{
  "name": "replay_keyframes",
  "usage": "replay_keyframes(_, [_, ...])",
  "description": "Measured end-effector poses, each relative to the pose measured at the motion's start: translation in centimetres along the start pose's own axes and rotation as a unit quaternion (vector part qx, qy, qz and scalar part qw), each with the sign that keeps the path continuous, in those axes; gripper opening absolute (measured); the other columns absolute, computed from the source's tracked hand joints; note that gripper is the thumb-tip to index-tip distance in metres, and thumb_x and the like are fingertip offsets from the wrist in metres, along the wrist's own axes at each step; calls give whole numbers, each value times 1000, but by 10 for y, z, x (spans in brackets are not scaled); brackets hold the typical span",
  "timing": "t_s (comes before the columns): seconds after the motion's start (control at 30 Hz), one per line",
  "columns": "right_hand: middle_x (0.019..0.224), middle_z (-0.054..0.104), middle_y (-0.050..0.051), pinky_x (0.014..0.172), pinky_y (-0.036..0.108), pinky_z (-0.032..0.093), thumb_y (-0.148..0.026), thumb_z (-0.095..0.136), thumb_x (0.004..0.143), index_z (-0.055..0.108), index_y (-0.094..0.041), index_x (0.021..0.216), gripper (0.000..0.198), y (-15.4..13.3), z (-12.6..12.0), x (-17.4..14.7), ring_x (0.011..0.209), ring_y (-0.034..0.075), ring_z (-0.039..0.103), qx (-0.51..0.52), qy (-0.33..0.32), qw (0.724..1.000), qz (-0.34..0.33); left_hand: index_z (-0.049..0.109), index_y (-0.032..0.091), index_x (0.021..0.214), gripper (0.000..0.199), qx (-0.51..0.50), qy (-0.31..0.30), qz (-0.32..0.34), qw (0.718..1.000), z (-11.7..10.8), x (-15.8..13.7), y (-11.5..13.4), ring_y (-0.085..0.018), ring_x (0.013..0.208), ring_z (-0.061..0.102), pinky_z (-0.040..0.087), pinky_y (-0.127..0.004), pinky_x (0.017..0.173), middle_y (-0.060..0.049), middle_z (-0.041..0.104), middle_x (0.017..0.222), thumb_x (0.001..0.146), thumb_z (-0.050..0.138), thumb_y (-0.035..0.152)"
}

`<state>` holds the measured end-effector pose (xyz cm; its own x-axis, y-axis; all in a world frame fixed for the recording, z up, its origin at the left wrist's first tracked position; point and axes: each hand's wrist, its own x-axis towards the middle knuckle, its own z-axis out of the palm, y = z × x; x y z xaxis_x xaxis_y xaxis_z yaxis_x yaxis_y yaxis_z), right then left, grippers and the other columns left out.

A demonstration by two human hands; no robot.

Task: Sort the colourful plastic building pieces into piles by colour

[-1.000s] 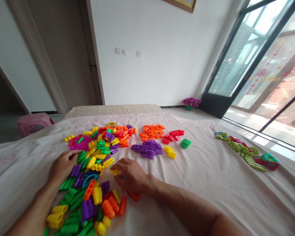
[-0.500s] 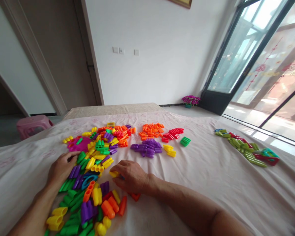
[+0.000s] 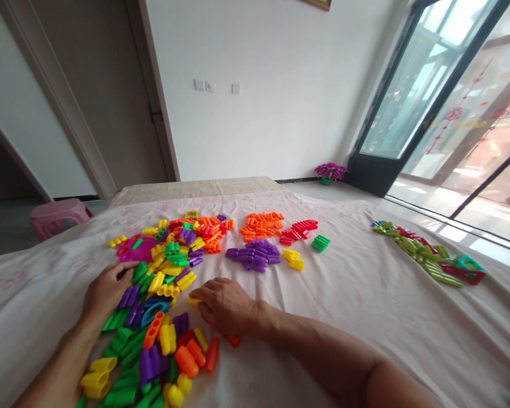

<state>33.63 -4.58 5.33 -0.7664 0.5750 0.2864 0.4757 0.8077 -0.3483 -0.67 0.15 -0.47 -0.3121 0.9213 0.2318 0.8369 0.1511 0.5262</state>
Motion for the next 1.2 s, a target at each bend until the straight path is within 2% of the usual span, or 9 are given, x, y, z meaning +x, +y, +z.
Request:
replay_keyframes(0.17, [98, 71, 6, 81, 29, 49, -23, 41, 96, 65, -19, 113, 29, 15, -5, 5, 87, 18, 65, 143, 106, 979, 100, 69, 22, 114, 41, 0, -5, -7, 1000, 1, 1, -1, -25, 114, 60, 44, -35, 97, -8, 66, 123, 89, 43, 41])
replay_keyframes(0.3, [81, 67, 3, 62, 25, 50, -39, 38, 99, 63, -17, 103, 34, 41, -11, 13, 67, 14, 63, 364, 233, 879, 203, 69, 22, 114, 40, -5, -4, -7, 1000, 1, 0, 0, -24, 114, 60, 44, -34, 97, -7, 66, 122, 89, 44, 41])
replay_keyframes(0.37, [70, 63, 0, 56, 24, 48, -46, 43, 96, 64, -17, 101, 37, 55, -14, 15, 59, 13, 59, 412, 286, 833, 235, 68, 23, 114, 40, -6, -5, -7, 1000, 1, 0, -1, -25, 114, 59, 44, -34, 98, -7, 66, 123, 89, 44, 41])
replay_keyframes(0.6, [72, 65, 1, 62, 28, 54, -53, 62, 81, 64, -15, 108, 46, 82, -26, 12, 62, 15, 63, 496, 354, 745, 272, 69, 23, 113, 39, -2, -1, -5, 1000, 2, 2, -3, -26, 115, 59, 44, -37, 98, -7, 64, 125, 88, 45, 42])
replay_keyframes(0.77, [86, 69, 4, 68, 32, 56, -49, 69, 76, 65, -15, 108, 47, 98, -34, 10, 73, 18, 68, 484, 356, 757, 256, 70, 24, 112, 39, 0, 3, -2, 1000, 2, 1, -2, -27, 114, 60, 45, -38, 98, -7, 65, 123, 88, 45, 42])
replay_keyframes(0.83, [92, 70, 6, 67, 30, 55, -47, 65, 79, 66, -15, 111, 46, 109, -44, 7, 73, 16, 67, 433, 379, 779, 249, 70, 24, 111, 38, 2, 6, 0, 1000, 2, 1, -2, -27, 113, 61, 46, -38, 97, -7, 66, 122, 88, 45, 41])
replay_keyframes(0.9, [93, 70, 6, 66, 28, 52, -42, 61, 82, 68, -15, 111, 40, 121, -60, 0, 73, 15, 65, 350, 377, 822, 246, 70, 24, 112, 39, 3, 5, -2, 1000, 3, 2, -3, -27, 113, 61, 46, -38, 97, -7, 66, 123, 88, 45, 42])
replay_keyframes(1.03, [86, 72, 5, 66, 25, 46, -27, 54, 84, 73, -17, 105, 31, 142, -105, -21, 74, 16, 63, 114, 289, 900, 306, 69, 23, 113, 40, -3, -6, -8, 1000, 4, 3, -4, -26, 115, 60, 45, -38, 99, -7, 65, 124, 89, 44, 41])
replay_keyframes(1.2, [83, 72, 4, 63, 23, 39, -19, 53, 82, 75, -19, 95, 26, 160, -148, -57, 74, 16, 62, -51, 137, 901, 409, 69, 22, 113, 40, -3, -5, 0, 1000, 3, 2, -3, -26, 115, 60, 44, -37, 100, -8, 66, 122, 89, 44, 40])
